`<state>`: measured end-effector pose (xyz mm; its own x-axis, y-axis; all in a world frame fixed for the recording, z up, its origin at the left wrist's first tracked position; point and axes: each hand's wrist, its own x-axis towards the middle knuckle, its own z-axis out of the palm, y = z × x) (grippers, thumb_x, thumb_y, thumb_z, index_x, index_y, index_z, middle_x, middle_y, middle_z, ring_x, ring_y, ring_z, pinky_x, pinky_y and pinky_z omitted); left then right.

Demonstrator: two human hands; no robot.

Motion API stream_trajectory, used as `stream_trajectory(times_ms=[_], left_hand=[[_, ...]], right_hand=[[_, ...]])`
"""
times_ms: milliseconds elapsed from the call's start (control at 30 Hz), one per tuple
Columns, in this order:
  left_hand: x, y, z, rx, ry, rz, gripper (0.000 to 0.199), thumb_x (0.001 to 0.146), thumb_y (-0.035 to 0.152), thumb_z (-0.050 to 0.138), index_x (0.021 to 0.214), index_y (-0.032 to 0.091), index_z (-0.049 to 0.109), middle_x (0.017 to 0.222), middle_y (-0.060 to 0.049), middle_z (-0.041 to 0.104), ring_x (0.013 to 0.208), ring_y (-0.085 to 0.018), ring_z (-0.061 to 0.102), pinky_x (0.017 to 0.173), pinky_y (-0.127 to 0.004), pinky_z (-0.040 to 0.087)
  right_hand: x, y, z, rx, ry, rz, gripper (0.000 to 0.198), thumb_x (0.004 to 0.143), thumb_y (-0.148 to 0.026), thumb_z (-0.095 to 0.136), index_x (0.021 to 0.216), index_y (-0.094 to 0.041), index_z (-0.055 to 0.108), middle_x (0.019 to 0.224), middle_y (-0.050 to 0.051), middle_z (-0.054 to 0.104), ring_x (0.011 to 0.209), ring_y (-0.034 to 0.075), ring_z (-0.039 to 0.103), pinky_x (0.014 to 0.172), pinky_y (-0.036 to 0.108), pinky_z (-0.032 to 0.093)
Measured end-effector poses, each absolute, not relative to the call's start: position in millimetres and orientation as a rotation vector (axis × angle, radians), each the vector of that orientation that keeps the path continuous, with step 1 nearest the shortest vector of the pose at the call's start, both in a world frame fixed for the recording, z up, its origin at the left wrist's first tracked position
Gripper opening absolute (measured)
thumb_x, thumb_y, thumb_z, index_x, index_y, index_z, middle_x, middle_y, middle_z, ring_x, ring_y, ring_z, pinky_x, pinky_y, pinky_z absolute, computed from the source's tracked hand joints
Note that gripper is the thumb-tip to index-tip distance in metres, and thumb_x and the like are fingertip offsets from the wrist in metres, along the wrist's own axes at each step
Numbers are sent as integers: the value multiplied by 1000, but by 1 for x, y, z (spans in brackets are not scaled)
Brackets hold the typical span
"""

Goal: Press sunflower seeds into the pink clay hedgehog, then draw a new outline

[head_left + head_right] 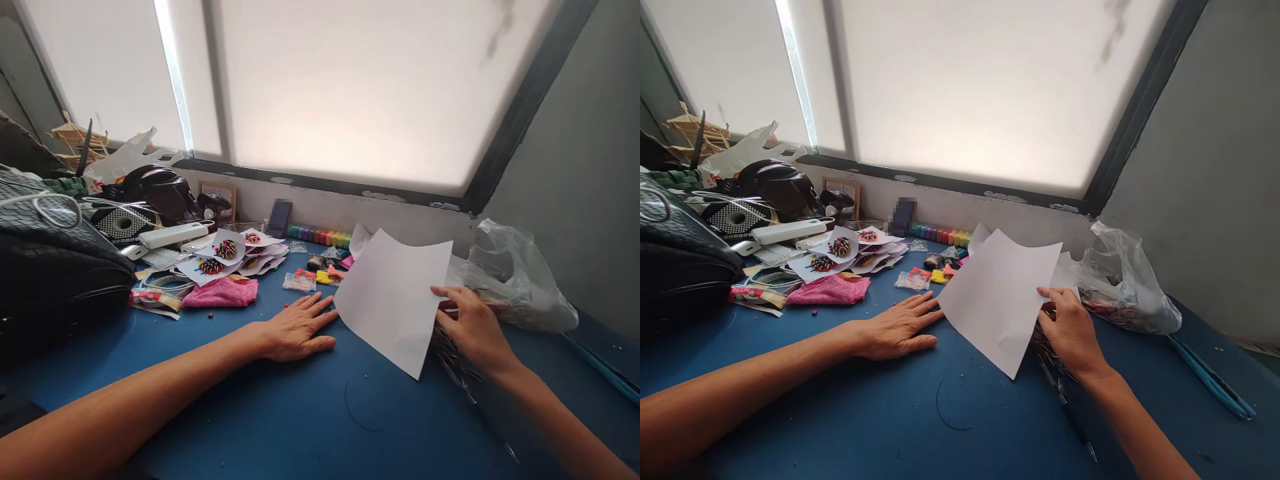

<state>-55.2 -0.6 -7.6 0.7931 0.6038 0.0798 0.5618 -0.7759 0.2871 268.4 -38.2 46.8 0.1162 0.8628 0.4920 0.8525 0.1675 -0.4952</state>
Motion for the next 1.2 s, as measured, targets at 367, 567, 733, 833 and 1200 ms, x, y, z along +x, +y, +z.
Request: stream_trajectory(times_ms=[367,567,733,833,1200], left_hand=[[-32,41,-2,2816,996,263,64,100,51,29,151,11,26,158,-16,18,147,-29,12,117,-46,13],[-18,-15,20,2868,723,291,62,100,53,33,149,14,33,158,-13,18,147,-27,9,118,-44,11],[-11,-63,24,2734,181,188,60,98,54,39,151,28,28,158,-3,21,146,-28,13,119,-46,12],[-11,-41,12,2743,298,158,56,99,53,36,151,33,27,159,-1,17,146,-27,13,119,-48,7],[9,10,19,2950,387,340,54,100,44,38,149,19,33,156,-5,27,146,-22,17,119,-35,12]], right_hand=[[259,-45,41,-1603,-1860,-416,28,85,-37,43,71,-22,62,97,10,67,77,23,63,63,33,44],[253,-47,49,-1627,-1789,-463,28,88,-39,43,64,-25,44,54,0,55,50,18,51,52,29,33],[250,-49,50,-1647,-1769,-421,30,87,-40,44,62,-25,40,51,-2,52,46,16,46,52,29,31],[249,-50,51,-1649,-1760,-387,29,87,-40,45,62,-25,43,52,-2,52,47,16,46,53,29,31],[251,-54,62,-1577,-1607,-289,27,86,-43,48,67,-24,54,56,0,60,51,17,54,54,29,38]])
